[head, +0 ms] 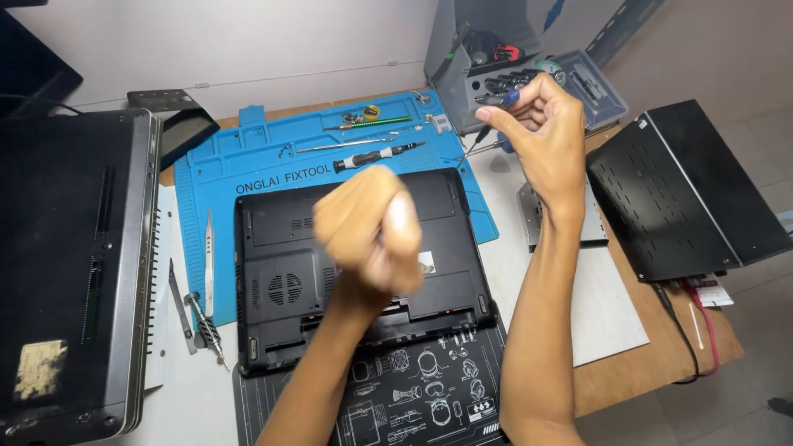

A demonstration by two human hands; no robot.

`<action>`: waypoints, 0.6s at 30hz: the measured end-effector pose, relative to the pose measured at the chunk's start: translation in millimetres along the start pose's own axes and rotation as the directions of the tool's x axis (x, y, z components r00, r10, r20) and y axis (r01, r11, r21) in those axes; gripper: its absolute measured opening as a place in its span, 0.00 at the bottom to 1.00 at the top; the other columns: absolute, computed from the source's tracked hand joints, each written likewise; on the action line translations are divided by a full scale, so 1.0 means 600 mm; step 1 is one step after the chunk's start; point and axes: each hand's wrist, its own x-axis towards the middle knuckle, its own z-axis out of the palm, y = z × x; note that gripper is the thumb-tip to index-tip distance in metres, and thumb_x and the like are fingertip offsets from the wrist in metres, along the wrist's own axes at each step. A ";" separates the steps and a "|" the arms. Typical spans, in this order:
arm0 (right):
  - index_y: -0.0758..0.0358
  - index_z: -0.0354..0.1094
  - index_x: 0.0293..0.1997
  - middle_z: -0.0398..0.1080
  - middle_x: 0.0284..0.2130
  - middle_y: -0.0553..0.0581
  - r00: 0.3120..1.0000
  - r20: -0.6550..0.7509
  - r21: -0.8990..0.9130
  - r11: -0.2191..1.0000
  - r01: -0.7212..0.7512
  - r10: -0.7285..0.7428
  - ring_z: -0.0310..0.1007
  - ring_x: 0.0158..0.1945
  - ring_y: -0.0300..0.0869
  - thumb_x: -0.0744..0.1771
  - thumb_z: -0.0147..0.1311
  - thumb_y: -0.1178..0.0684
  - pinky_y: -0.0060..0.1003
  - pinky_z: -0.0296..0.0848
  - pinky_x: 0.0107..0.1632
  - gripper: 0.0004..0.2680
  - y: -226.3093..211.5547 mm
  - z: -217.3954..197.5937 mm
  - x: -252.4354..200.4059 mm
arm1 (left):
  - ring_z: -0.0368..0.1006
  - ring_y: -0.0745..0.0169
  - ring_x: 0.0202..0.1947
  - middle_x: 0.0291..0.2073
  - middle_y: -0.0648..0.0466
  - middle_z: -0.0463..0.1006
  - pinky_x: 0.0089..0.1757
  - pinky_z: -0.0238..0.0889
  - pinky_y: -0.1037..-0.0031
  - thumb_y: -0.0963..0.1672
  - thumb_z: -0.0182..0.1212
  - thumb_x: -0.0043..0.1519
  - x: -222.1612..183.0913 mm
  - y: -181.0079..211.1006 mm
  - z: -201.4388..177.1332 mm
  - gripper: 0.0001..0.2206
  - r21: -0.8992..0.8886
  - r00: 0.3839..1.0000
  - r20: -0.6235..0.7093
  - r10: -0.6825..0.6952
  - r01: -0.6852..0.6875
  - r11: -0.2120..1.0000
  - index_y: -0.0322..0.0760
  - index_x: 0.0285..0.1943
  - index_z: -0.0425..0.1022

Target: Disassembling a laptop to access and remove internal components like RAM and disconnecting cables using tools.

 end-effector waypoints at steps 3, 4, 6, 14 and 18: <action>0.59 0.61 0.35 0.67 0.29 0.50 0.999 0.004 -0.063 0.997 0.041 -0.040 0.70 0.35 0.34 0.69 0.68 0.54 0.27 0.72 0.41 0.13 -0.003 0.005 -0.001 | 0.53 0.65 0.19 0.17 0.62 0.55 0.28 0.53 0.70 0.43 0.51 0.67 -0.055 -0.097 0.069 0.12 0.148 0.730 0.412 -0.545 0.537 0.831 0.42 0.29 0.58; 0.59 0.61 0.35 0.67 0.29 0.50 0.999 0.007 -0.062 0.997 0.038 -0.037 0.70 0.35 0.34 0.69 0.68 0.54 0.27 0.72 0.41 0.13 -0.007 0.003 -0.003 | 0.53 0.65 0.19 0.17 0.62 0.55 0.28 0.53 0.70 0.43 0.51 0.67 -0.068 -0.119 0.084 0.12 0.150 0.728 0.412 -0.549 0.540 0.828 0.42 0.29 0.58; 0.60 0.63 0.37 0.71 0.34 0.50 0.996 0.075 0.040 0.998 0.044 -0.047 0.75 0.42 0.36 0.69 0.62 0.58 0.31 0.75 0.52 0.08 -0.015 -0.001 0.000 | 0.73 0.58 0.48 0.48 0.51 0.72 0.48 0.67 0.67 0.47 0.56 0.65 -0.087 -0.166 0.114 0.13 0.174 0.536 0.617 -0.577 0.622 0.763 0.43 0.57 0.70; 0.74 0.71 0.50 0.77 0.41 0.73 0.994 0.087 -0.008 0.997 0.071 -0.070 0.80 0.47 0.49 0.71 0.52 0.66 0.41 0.77 0.49 0.04 -0.030 -0.014 0.003 | 0.81 0.47 0.44 0.37 0.49 0.85 0.50 0.68 0.61 0.42 0.55 0.67 -0.094 -0.195 0.187 0.08 0.012 0.584 0.612 -0.534 0.668 0.744 0.41 0.52 0.78; 0.70 0.72 0.55 0.77 0.44 0.71 0.993 0.116 -0.061 0.998 0.021 -0.014 0.80 0.48 0.49 0.71 0.48 0.67 0.41 0.77 0.51 0.09 -0.034 -0.014 0.002 | 0.76 0.59 0.28 0.29 0.48 0.83 0.38 0.67 0.69 0.40 0.63 0.61 -0.096 -0.199 0.196 0.02 -0.047 0.635 0.524 -0.568 0.688 0.725 0.35 0.41 0.78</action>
